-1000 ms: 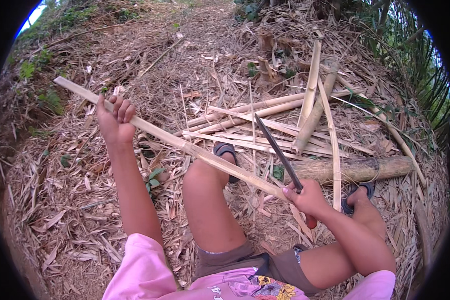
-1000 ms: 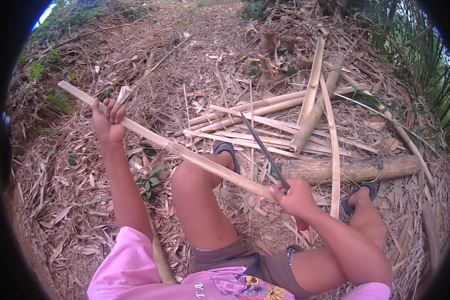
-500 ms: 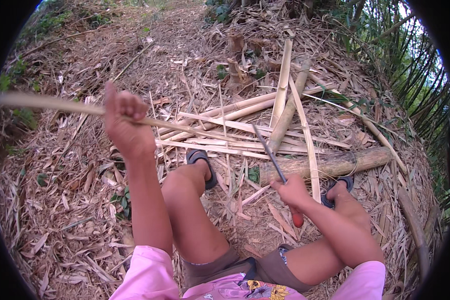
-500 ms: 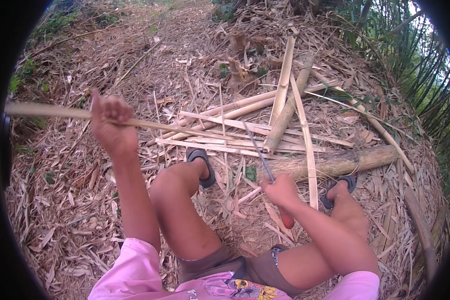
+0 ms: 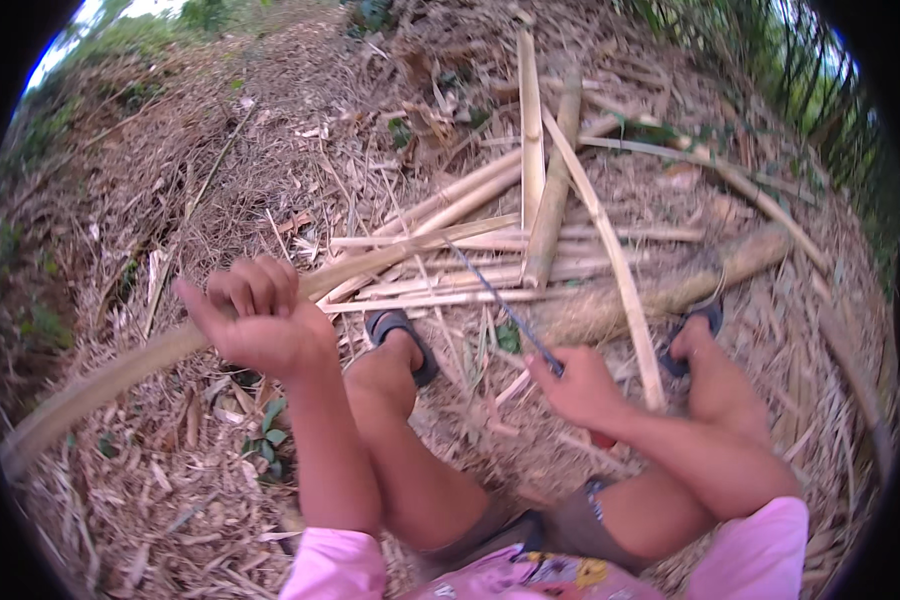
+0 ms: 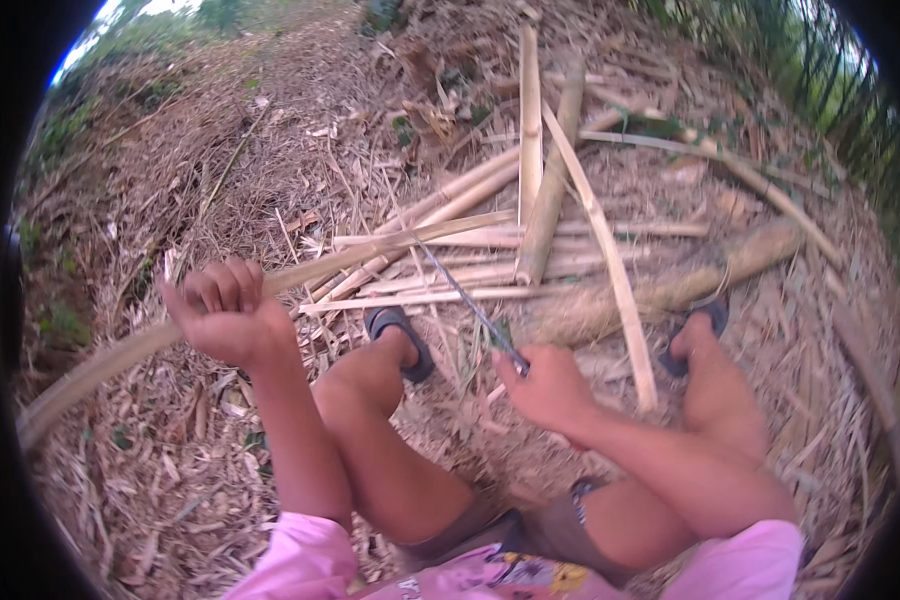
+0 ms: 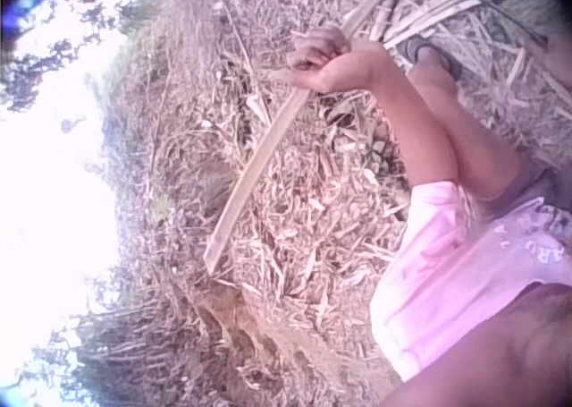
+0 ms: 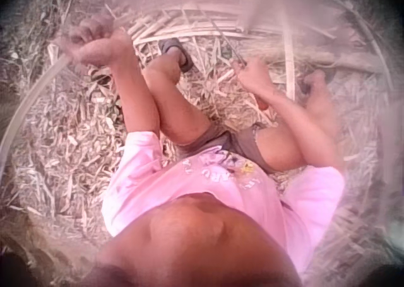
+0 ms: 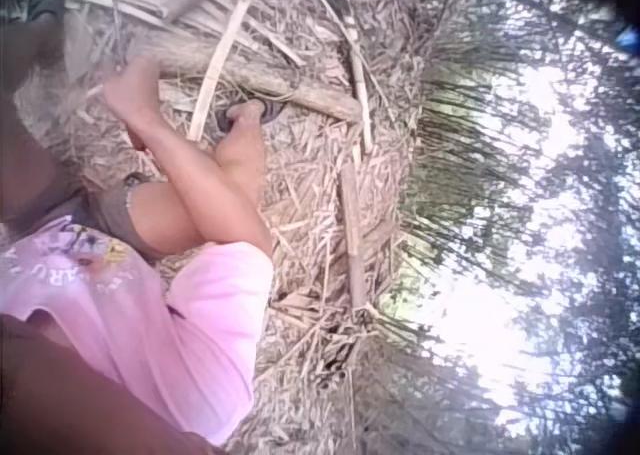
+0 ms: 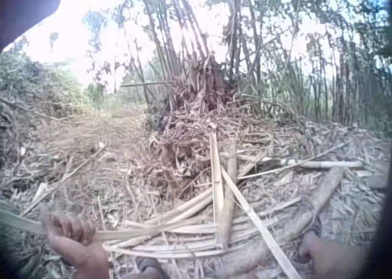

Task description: The person uses a large knife to strip and split long sections of bamboo while sitting on the ground in an outdoor environment.

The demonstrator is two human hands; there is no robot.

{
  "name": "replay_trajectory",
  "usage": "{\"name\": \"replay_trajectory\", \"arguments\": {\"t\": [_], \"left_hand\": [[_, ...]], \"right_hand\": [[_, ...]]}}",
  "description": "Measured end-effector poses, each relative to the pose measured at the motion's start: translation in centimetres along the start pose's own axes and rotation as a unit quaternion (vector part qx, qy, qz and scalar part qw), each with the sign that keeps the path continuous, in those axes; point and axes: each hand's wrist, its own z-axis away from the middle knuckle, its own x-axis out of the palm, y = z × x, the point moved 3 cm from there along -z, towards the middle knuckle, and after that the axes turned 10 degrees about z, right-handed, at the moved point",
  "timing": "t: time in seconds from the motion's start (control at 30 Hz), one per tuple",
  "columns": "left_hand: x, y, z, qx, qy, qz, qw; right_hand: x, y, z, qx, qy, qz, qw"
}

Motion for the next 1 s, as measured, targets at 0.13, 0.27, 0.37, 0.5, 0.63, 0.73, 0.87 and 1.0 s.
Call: {"name": "replay_trajectory", "arguments": {"t": [0.13, 0.27, 0.37, 0.5, 0.63, 0.73, 0.87, 1.0], "left_hand": [[-1.6, 0.9, 5.7, 0.003, 0.06, -0.029, 0.998], [-3.5, 2.5, 8.9, 0.004, 0.007, -0.038, 0.999], [-4.9, 3.5, 11.1, -0.046, -0.004, -0.039, 0.998], [-6.6, 4.6, 13.7, -0.056, 0.027, -0.047, 0.997], [-7.9, 4.9, 14.4, -0.037, 0.074, -0.046, 0.995], [-8.2, 4.7, 15.1, -0.024, 0.039, -0.049, 0.998], [-8.1, 4.3, 15.4, -0.01, 0.066, -0.033, 0.997], [-8.4, 4.3, 15.6, -0.012, 0.046, -0.04, 0.998]], "right_hand": [[-0.2, -2.1, 2.5, -0.052, 0.032, -0.059, 0.996], [1.9, -3.7, 4.6, -0.096, 0.021, -0.082, 0.992], [6.6, -3.2, 5.3, -0.116, 0.03, -0.098, 0.988], [10.4, -4.5, 5.9, -0.15, 0.042, -0.029, 0.987], [11.9, -5.2, 4.8, -0.19, 0.101, 0.022, 0.976], [13.6, -1.8, 2.0, -0.099, 0.071, -0.018, 0.992], [13.2, -3.6, 4.0, -0.17, 0.111, -0.028, 0.979], [13.9, -1.5, 1.8, -0.13, 0.095, -0.033, 0.986]]}}
